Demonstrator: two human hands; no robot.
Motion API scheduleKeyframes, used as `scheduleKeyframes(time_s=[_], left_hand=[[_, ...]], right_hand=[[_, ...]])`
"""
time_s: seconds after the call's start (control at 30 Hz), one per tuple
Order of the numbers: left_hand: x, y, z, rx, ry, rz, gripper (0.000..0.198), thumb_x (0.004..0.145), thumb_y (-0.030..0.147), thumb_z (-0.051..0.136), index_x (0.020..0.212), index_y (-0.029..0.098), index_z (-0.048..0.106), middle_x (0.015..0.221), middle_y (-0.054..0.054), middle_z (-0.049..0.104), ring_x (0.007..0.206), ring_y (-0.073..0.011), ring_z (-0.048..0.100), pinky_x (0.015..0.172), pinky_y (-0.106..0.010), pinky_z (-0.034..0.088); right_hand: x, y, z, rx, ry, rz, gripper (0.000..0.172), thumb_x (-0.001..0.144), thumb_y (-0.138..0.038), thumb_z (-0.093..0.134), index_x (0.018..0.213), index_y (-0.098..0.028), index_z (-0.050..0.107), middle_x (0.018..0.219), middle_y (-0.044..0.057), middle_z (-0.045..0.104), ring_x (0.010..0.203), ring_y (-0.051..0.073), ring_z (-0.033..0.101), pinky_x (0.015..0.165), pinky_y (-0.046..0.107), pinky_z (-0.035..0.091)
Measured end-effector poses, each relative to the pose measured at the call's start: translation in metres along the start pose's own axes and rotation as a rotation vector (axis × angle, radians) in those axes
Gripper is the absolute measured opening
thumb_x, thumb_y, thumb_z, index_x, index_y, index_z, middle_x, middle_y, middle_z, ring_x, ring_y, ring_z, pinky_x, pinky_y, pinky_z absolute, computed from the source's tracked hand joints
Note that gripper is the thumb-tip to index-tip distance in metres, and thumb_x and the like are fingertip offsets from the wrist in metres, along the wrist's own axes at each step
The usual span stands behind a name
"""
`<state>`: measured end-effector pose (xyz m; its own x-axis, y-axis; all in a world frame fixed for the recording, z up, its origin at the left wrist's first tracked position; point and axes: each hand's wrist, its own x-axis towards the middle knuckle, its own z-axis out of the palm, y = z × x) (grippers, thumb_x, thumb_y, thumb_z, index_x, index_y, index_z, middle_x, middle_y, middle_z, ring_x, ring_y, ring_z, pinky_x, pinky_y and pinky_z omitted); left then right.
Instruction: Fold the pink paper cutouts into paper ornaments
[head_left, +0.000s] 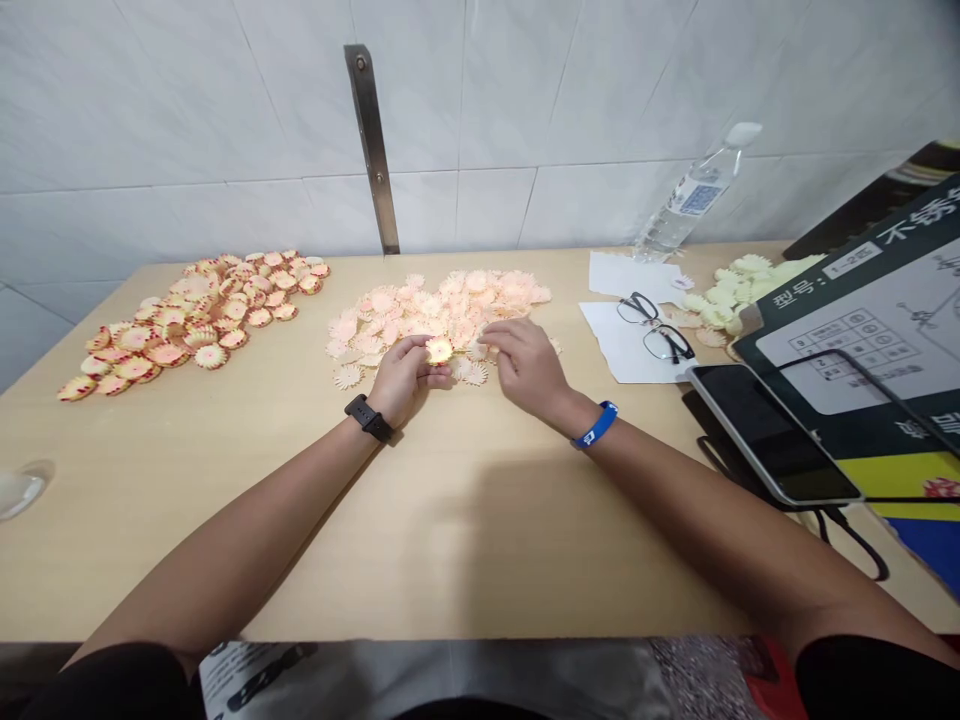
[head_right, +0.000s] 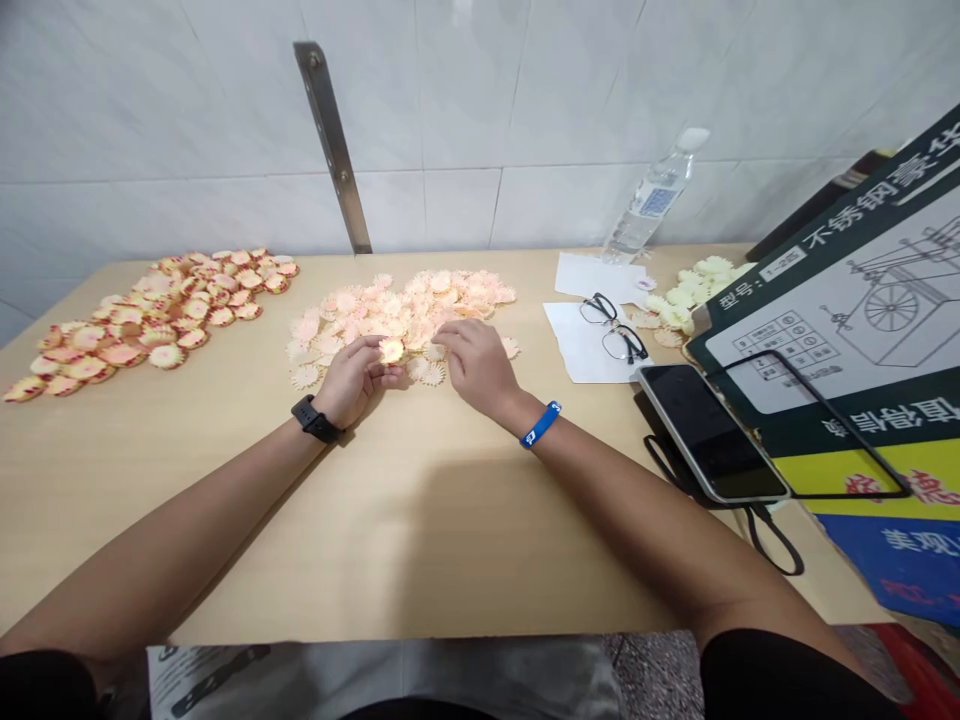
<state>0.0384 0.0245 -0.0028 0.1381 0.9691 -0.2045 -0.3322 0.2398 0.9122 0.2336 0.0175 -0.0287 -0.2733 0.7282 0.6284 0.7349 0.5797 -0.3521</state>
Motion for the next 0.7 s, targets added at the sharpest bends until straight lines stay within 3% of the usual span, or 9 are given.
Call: scheduleKeyframes(time_s=[0.13,0.2,0.3,0.43,0.57,0.63,0.7], left_hand=[[0.002,0.001,-0.002,0.002,-0.011,0.032,0.025,0.068,0.017,0.063,0.092,0.016,0.054,0.069,0.001,0.059,0.057,-0.0111,0.062,0.058,-0.025,0.053],[0.003,0.001,-0.003,0.021,-0.005,0.071,0.025,0.068,0.018,0.065,0.091,0.016,0.054,0.072,0.001,0.059,0.058,-0.0100,0.062,0.059,-0.025,0.053],[0.003,-0.002,-0.005,0.077,0.023,0.166,0.026,0.068,0.020,0.066,0.091,0.017,0.056,0.075,0.002,0.057,0.060,-0.0097,0.062,0.063,-0.027,0.055],[0.000,-0.003,-0.006,0.153,0.110,0.350,0.026,0.070,0.022,0.063,0.095,0.018,0.058,0.073,0.005,0.050,0.060,-0.0095,0.060,0.064,-0.027,0.056],[-0.006,0.008,-0.002,0.196,0.185,0.524,0.018,0.075,0.023,0.059,0.092,0.020,0.058,0.070,0.004,0.051,0.061,-0.0101,0.057,0.063,-0.026,0.054],[-0.010,0.020,0.001,0.164,0.212,0.583,0.014,0.077,0.024,0.059,0.090,0.021,0.057,0.069,0.003,0.052,0.061,-0.0105,0.056,0.063,-0.025,0.053],[-0.017,0.034,0.001,0.115,0.229,0.617,0.013,0.077,0.025,0.060,0.089,0.021,0.056,0.068,0.003,0.051,0.060,-0.0097,0.055,0.062,-0.024,0.052]], right_hand=[[-0.001,-0.002,0.004,-0.070,-0.275,-0.081,0.028,0.092,-0.021,0.048,0.110,-0.024,0.069,0.120,0.008,0.068,0.112,0.027,0.058,0.097,0.047,0.038],[-0.001,0.001,0.005,-0.116,-0.272,-0.016,0.027,0.093,-0.025,0.048,0.111,-0.024,0.069,0.123,0.009,0.067,0.114,0.028,0.058,0.099,0.050,0.035],[0.001,0.006,0.004,-0.138,-0.152,0.068,0.028,0.094,-0.022,0.046,0.112,-0.022,0.068,0.125,0.011,0.066,0.117,0.029,0.057,0.101,0.053,0.034],[-0.001,-0.001,-0.001,-0.013,0.031,-0.035,0.031,0.092,-0.016,0.042,0.109,-0.020,0.068,0.115,0.011,0.069,0.112,0.027,0.059,0.098,0.048,0.043],[-0.012,-0.026,0.000,0.152,-0.176,-0.190,0.033,0.091,-0.016,0.040,0.111,-0.020,0.067,0.109,0.011,0.071,0.103,0.024,0.064,0.090,0.043,0.053],[-0.020,-0.038,0.004,0.099,-0.232,-0.063,0.035,0.093,-0.019,0.036,0.112,-0.018,0.066,0.108,0.013,0.070,0.102,0.025,0.065,0.089,0.044,0.054],[-0.025,-0.045,0.009,0.023,-0.290,0.053,0.040,0.095,-0.024,0.034,0.122,-0.015,0.062,0.122,0.016,0.066,0.116,0.028,0.060,0.099,0.047,0.050]])
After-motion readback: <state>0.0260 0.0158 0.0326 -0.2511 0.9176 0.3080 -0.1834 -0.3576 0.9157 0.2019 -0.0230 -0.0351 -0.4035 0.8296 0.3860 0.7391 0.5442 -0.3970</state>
